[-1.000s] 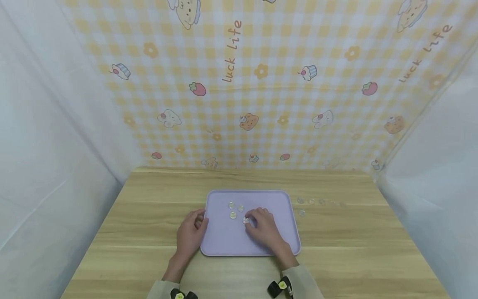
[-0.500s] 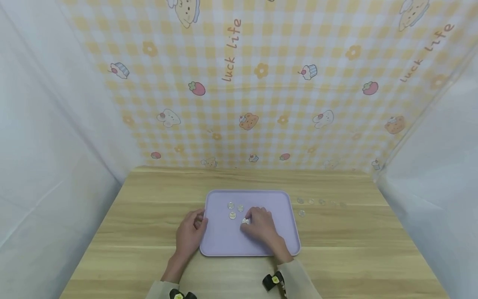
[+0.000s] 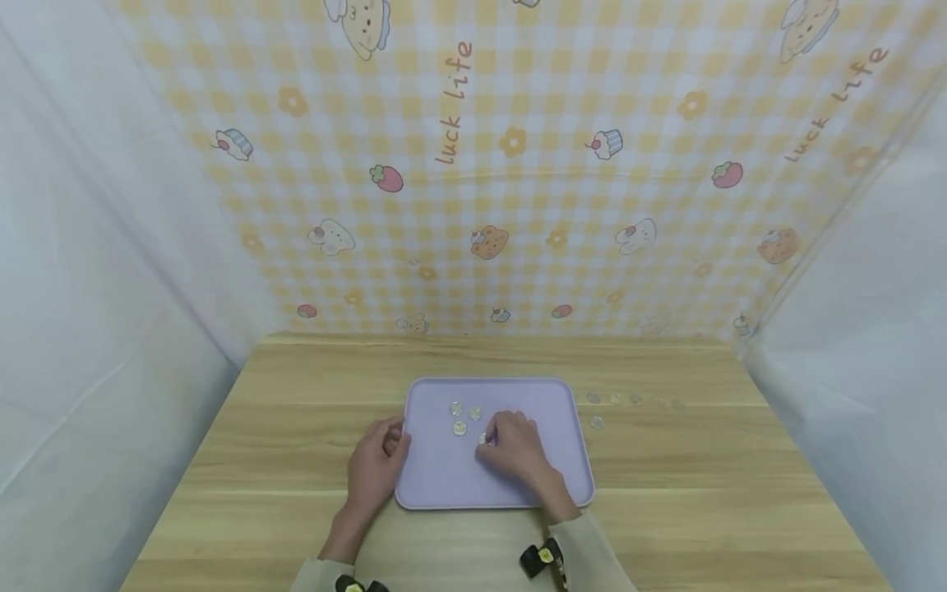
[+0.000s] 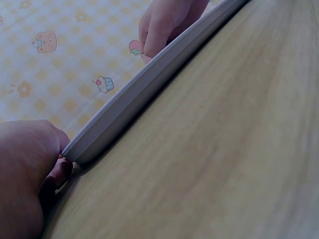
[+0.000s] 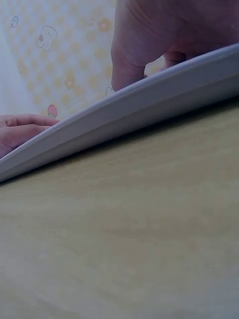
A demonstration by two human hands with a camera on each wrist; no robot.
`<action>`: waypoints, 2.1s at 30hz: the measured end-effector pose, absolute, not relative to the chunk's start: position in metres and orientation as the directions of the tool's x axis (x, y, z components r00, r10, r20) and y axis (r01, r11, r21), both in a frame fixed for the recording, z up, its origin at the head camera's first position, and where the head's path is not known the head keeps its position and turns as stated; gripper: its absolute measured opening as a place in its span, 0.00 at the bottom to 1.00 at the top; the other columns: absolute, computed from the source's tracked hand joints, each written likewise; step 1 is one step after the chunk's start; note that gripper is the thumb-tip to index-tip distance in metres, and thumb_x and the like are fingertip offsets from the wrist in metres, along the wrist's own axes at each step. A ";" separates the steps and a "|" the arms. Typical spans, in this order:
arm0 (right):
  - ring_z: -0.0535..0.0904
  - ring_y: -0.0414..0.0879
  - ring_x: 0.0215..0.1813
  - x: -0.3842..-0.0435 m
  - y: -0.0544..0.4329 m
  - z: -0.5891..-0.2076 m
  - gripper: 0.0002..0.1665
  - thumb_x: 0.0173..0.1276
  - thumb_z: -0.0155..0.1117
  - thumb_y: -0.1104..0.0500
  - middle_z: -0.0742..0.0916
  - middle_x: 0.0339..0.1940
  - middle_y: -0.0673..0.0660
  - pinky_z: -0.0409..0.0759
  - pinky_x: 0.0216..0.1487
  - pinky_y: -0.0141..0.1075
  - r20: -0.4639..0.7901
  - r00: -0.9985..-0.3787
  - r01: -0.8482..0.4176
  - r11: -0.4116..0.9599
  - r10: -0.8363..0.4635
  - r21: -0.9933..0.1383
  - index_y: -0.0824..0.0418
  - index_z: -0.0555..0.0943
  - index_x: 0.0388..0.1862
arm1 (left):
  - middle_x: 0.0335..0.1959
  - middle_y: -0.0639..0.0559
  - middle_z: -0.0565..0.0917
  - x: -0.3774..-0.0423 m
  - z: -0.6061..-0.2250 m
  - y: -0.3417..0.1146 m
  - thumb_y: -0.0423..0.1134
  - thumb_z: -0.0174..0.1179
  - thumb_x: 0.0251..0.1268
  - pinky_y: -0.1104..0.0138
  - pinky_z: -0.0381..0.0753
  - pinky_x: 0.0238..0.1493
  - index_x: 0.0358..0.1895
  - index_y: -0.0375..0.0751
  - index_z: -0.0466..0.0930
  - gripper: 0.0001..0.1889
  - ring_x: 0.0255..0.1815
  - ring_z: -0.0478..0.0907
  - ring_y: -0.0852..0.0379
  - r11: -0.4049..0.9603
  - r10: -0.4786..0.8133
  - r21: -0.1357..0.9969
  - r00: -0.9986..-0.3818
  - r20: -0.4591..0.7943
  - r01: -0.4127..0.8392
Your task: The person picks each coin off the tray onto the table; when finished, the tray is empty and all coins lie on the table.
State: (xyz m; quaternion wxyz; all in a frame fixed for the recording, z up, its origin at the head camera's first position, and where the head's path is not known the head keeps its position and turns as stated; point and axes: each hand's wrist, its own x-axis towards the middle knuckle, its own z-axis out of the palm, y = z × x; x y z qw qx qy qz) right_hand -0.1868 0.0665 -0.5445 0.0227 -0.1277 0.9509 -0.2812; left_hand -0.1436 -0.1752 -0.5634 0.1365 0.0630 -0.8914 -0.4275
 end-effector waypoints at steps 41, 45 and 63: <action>0.72 0.42 0.36 -0.185 0.058 -0.545 0.12 0.58 0.67 0.54 0.80 0.28 0.46 0.73 0.47 0.43 0.132 -0.902 -0.419 0.763 -0.411 -0.491 0.55 0.83 0.40 | 0.35 0.53 0.84 -0.142 -0.560 -0.174 0.37 0.66 0.64 0.72 0.73 0.26 0.54 0.42 0.83 0.15 0.25 0.73 0.64 0.614 -0.239 0.789 -0.950 0.199 0.011; 0.70 0.42 0.34 -0.189 0.060 -0.546 0.12 0.58 0.68 0.53 0.78 0.26 0.46 0.72 0.50 0.44 0.063 -0.919 -0.360 0.762 -0.389 -0.539 0.55 0.82 0.39 | 0.35 0.53 0.84 -0.142 -0.562 -0.174 0.37 0.66 0.64 0.72 0.73 0.26 0.54 0.42 0.83 0.16 0.25 0.73 0.64 0.619 -0.236 0.785 -0.952 0.195 0.007; 0.70 0.38 0.32 -0.187 0.073 -0.542 0.14 0.56 0.62 0.64 0.78 0.27 0.44 0.71 0.40 0.33 0.112 -0.857 -0.472 0.678 -0.503 -0.564 0.58 0.84 0.42 | 0.35 0.53 0.85 -0.140 -0.567 -0.174 0.36 0.67 0.63 0.72 0.73 0.26 0.54 0.42 0.83 0.16 0.24 0.73 0.64 0.618 -0.244 0.786 -0.948 0.202 0.008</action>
